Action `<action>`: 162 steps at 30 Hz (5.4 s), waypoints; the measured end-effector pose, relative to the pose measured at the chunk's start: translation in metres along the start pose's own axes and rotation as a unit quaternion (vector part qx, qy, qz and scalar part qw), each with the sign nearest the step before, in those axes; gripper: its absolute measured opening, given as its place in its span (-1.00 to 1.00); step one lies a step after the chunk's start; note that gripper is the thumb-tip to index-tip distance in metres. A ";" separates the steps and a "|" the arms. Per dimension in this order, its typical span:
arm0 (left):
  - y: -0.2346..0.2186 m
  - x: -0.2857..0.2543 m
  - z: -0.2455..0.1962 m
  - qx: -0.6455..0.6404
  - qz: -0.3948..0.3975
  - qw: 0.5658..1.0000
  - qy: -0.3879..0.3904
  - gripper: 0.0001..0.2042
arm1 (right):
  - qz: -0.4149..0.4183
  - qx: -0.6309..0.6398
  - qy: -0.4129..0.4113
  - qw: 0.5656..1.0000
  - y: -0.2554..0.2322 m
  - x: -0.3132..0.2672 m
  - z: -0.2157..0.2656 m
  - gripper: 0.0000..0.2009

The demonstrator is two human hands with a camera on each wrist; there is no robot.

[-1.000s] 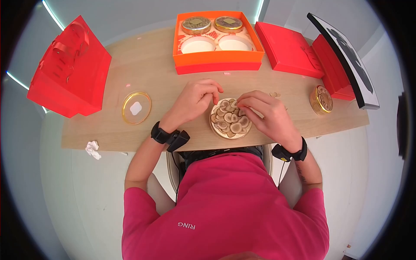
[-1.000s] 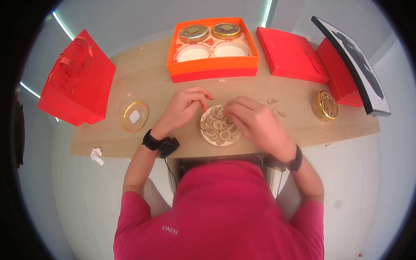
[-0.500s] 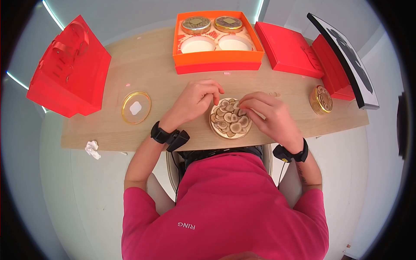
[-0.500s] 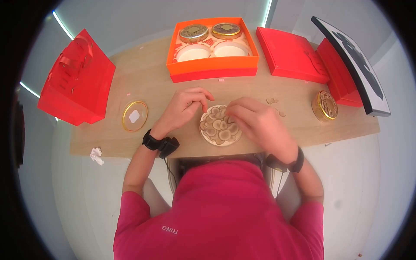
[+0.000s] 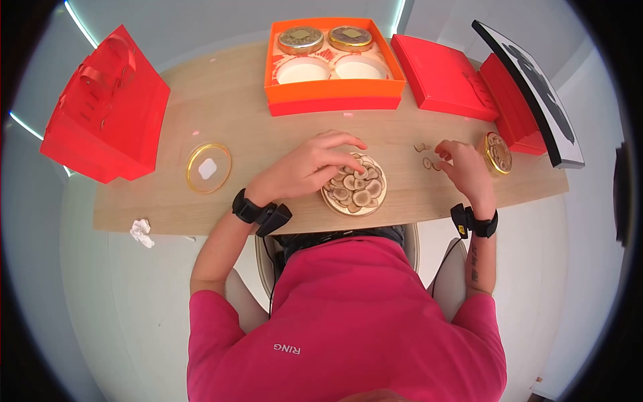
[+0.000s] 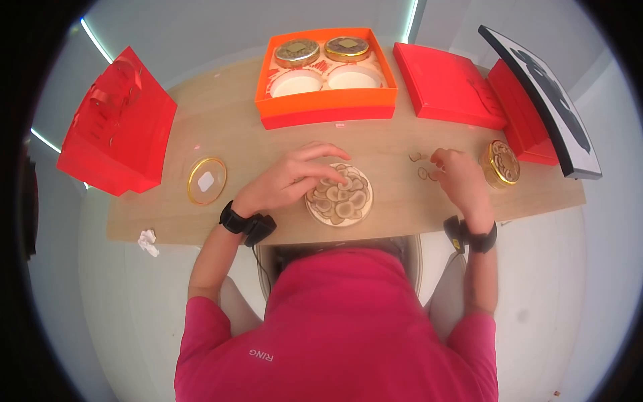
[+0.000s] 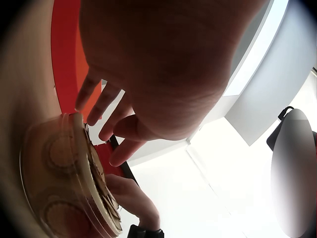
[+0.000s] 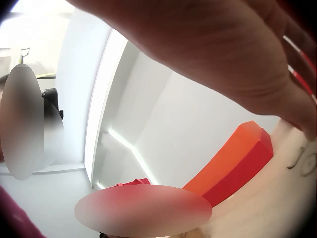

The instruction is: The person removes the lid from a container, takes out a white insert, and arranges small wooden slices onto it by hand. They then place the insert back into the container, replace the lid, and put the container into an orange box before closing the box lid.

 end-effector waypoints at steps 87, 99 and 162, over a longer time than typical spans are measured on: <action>-0.003 0.001 0.006 0.039 -0.091 0.994 -0.036 -0.79 | -0.142 0.215 -0.159 0.953 0.002 0.006 0.073 -0.82; -0.001 -0.001 0.003 0.011 -0.033 0.999 0.021 -0.61 | -0.067 0.090 -0.045 0.993 0.032 0.027 -0.006 -0.79; -0.003 0.000 -0.008 -0.021 -0.052 0.994 -0.096 -0.63 | -0.029 0.337 -0.075 0.938 0.010 -0.002 0.085 -0.85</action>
Point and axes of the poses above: each hand's wrist, its own x-axis towards the middle knuckle, its own y-axis out of the palm, z = x × y, the point moved 2 cm from there along x, towards the middle knuckle, and after that the axes turned 3 degrees about -z, right-handed, at the moved point
